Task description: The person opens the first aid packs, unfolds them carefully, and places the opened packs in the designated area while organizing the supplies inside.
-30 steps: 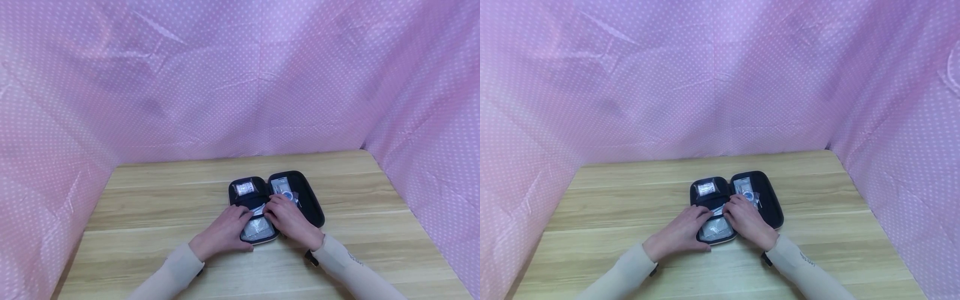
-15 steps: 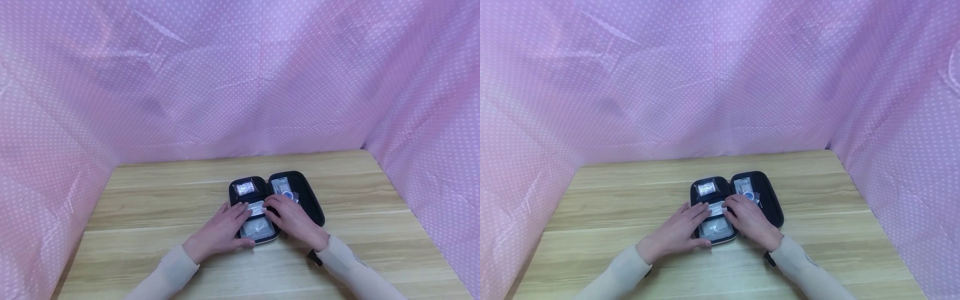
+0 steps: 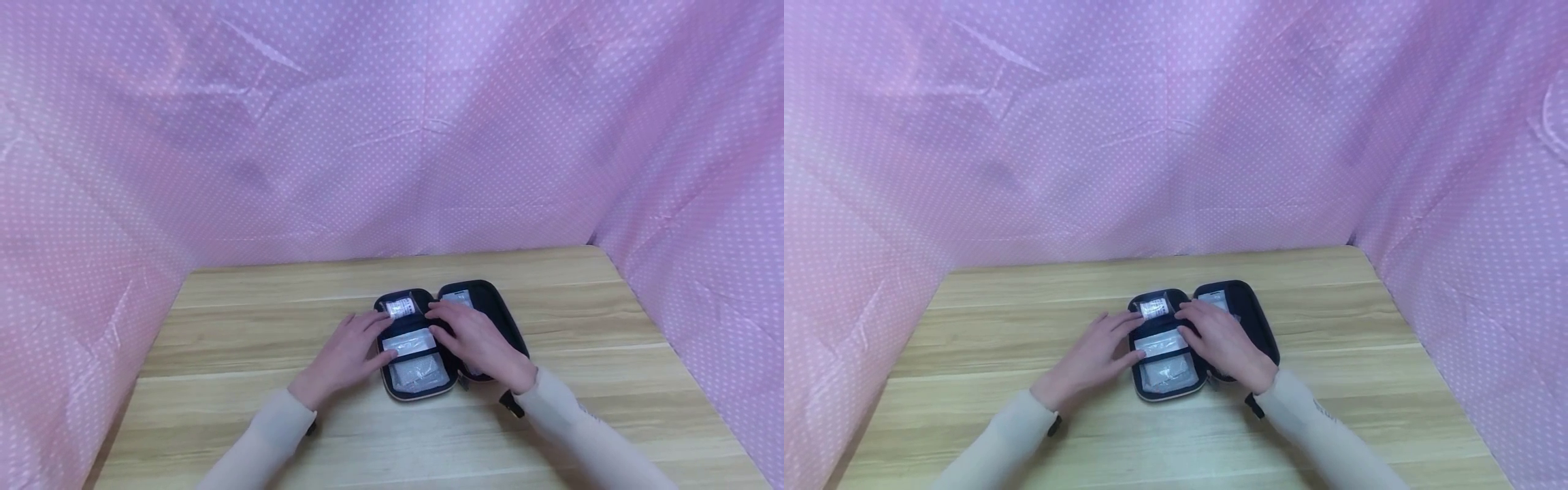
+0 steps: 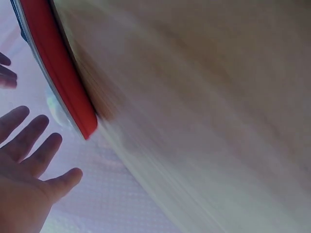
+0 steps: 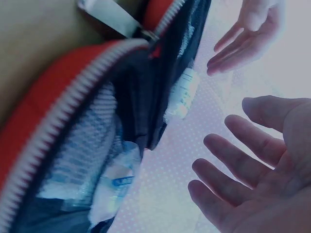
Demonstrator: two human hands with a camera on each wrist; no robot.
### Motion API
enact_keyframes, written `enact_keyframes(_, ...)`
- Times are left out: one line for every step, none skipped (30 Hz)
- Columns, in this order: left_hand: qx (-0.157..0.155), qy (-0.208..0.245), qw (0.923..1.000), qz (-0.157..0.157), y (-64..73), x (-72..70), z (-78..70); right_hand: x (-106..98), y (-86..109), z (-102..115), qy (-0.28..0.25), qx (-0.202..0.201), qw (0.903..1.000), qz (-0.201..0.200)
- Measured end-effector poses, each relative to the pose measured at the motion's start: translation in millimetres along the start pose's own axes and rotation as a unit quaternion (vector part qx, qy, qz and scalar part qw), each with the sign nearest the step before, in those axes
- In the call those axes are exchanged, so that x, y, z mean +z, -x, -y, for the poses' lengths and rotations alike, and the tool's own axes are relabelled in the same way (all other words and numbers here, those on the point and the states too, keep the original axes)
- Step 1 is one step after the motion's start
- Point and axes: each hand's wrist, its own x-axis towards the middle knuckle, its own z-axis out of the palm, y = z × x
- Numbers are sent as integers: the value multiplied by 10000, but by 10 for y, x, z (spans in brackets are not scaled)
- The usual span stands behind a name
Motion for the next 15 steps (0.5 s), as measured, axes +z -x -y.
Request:
enact_keyframes(-121,11,9999,-14,-11,0,21,-15,-20,9,-12,2,10000,20)
enact_keyframes(-234,8,9997,-17,-24,1,41,-28,-39,16,-18,-11,10000,34)
enact_keyframes(-347,37,9994,-12,-38,1,57,-40,-60,24,-33,-24,10000,41)
enact_keyframes(-456,36,9990,9,-50,3,72,-50,-82,33,-24,-39,10000,53)
enact_keyframes(-558,35,9984,43,-63,4,85,-57,-106,40,-16,-56,10000,71)
enact_keyframes(-650,32,9978,93,-75,7,97,-60,-134,48,11,-96,9999,94)
enact_keyframes(-731,22,9972,148,-86,11,107,-63,-161,55,32,-129,9998,131)
enact_keyframes(-793,12,9966,208,-95,17,117,-64,-189,63,54,-160,9997,179)
enact_keyframes(-849,21,9960,270,-102,23,125,-62,-218,70,72,-170,9995,252)
enact_keyframes(-903,-3,9953,353,-108,30,131,-56,-247,75,105,-180,9992,340)
enact_keyframes(-954,5,9945,430,-113,37,136,-51,-275,77,95,-171,9989,437)
enact_keyframes(-980,23,9940,476,-114,43,139,-45,-304,80,87,-170,9984,540)
enact_keyframes(-992,39,9937,511,-115,46,141,-39,-332,81,69,-170,9977,647)
enact_keyframes(-994,62,9936,534,-115,48,141,-33,-358,80,50,-183,9970,750)
enact_keyframes(-986,76,9936,540,-113,50,140,-27,-384,76,25,-199,9962,846)
